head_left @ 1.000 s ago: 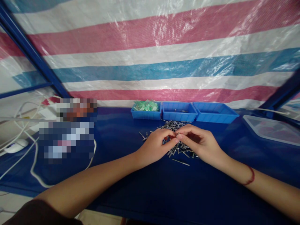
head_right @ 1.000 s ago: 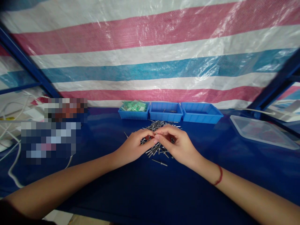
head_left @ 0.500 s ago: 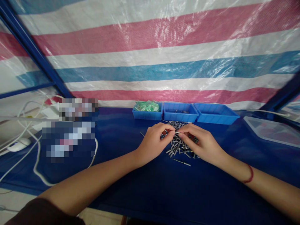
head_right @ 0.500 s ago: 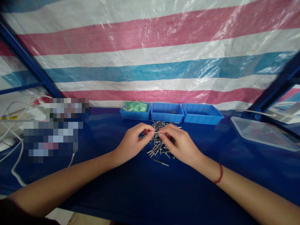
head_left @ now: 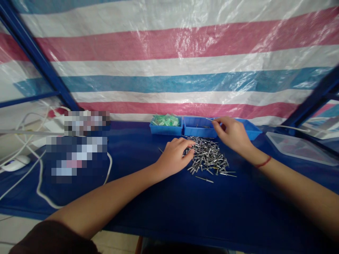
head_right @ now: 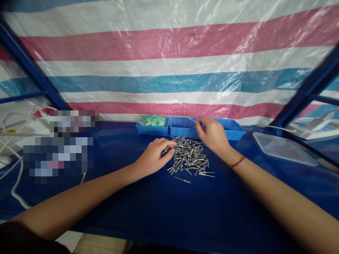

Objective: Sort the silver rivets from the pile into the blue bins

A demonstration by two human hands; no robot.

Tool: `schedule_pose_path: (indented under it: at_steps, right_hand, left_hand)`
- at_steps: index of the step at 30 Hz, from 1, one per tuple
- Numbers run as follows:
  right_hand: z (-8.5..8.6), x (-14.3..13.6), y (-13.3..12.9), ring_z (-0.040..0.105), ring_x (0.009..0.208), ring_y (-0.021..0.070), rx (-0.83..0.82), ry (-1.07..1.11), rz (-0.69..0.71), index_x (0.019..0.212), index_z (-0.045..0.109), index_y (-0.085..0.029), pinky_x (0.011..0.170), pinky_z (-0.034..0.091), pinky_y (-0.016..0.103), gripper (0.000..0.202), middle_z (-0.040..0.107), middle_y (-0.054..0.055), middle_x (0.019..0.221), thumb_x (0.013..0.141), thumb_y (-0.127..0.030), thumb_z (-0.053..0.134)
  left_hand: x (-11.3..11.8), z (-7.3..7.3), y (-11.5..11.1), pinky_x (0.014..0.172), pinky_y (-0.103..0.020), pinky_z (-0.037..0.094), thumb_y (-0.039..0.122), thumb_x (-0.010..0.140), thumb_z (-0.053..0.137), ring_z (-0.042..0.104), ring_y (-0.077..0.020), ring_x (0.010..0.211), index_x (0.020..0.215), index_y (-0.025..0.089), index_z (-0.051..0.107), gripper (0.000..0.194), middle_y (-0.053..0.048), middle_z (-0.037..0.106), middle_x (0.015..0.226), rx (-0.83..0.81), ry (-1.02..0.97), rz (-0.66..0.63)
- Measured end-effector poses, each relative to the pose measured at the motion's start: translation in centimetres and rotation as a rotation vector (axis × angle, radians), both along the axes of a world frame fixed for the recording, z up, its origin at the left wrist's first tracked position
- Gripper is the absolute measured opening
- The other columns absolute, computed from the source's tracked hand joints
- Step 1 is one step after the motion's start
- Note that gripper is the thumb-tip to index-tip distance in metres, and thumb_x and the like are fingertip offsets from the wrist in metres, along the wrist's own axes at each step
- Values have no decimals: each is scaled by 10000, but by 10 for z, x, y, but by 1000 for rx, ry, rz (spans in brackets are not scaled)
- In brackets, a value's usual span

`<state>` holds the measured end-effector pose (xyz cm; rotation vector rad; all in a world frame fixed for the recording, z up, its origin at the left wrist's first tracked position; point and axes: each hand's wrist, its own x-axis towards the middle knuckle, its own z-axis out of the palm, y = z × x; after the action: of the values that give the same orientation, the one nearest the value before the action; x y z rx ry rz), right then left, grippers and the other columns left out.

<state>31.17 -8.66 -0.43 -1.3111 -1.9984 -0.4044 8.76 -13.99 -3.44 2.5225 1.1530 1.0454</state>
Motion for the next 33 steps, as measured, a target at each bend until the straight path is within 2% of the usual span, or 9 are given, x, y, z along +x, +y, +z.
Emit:
schedule_pose_path:
  at_steps: [4, 8, 12, 17, 28, 33]
  right_hand:
    - [1, 2, 10, 615, 730, 242, -14, -130, -70, 832, 656, -159, 638, 438, 332, 276, 654, 103, 783, 882, -328, 444]
    - [-5, 0, -11, 612, 759, 233, -62, -109, -1, 911, 644, -162, 687, 453, 336, 246, 645, 81, 802, 875, -327, 464]
    - [-18, 2, -33, 609, 777, 223, -117, -76, 93, 930, 632, -162, 707, 459, 334, 217, 640, 74, 823, 871, -294, 471]
    - [-30, 4, -36, 614, 776, 191, -202, 50, 177, 927, 628, -180, 673, 473, 300, 171, 649, 59, 861, 860, -262, 493]
    - [-29, -4, -45, 624, 823, 195, -233, 72, 300, 877, 626, -191, 739, 495, 328, 152, 669, 65, 905, 866, -251, 487]
    - [-30, -6, -46, 621, 838, 196, -245, 72, 324, 876, 627, -193, 754, 496, 335, 142, 666, 65, 903, 860, -222, 488]
  left_hand:
    - [-5, 2, 1, 803, -350, 404, 133, 844, 481, 544, -198, 948, 993, 214, 612, 214, -11, 650, 1013, 50, 136, 18]
    - [-8, 4, 3, 789, -335, 379, 98, 811, 479, 529, -189, 941, 910, 225, 628, 220, 11, 642, 991, 50, 204, 4]
    - [-8, 3, 3, 773, -335, 366, 184, 819, 522, 528, -196, 906, 871, 221, 645, 138, 1, 635, 968, 37, 287, 15]
    - [-7, 3, 6, 737, -329, 344, 263, 877, 492, 531, -197, 880, 919, 234, 670, 184, -14, 637, 945, 40, 380, 38]
    - [-4, 11, 7, 710, -326, 307, 287, 868, 527, 532, -198, 851, 956, 285, 683, 179, -5, 641, 901, 30, 471, 36]
    - [1, 10, 8, 708, -335, 307, 340, 898, 497, 525, -210, 863, 892, 230, 678, 212, -27, 627, 909, 45, 493, 44]
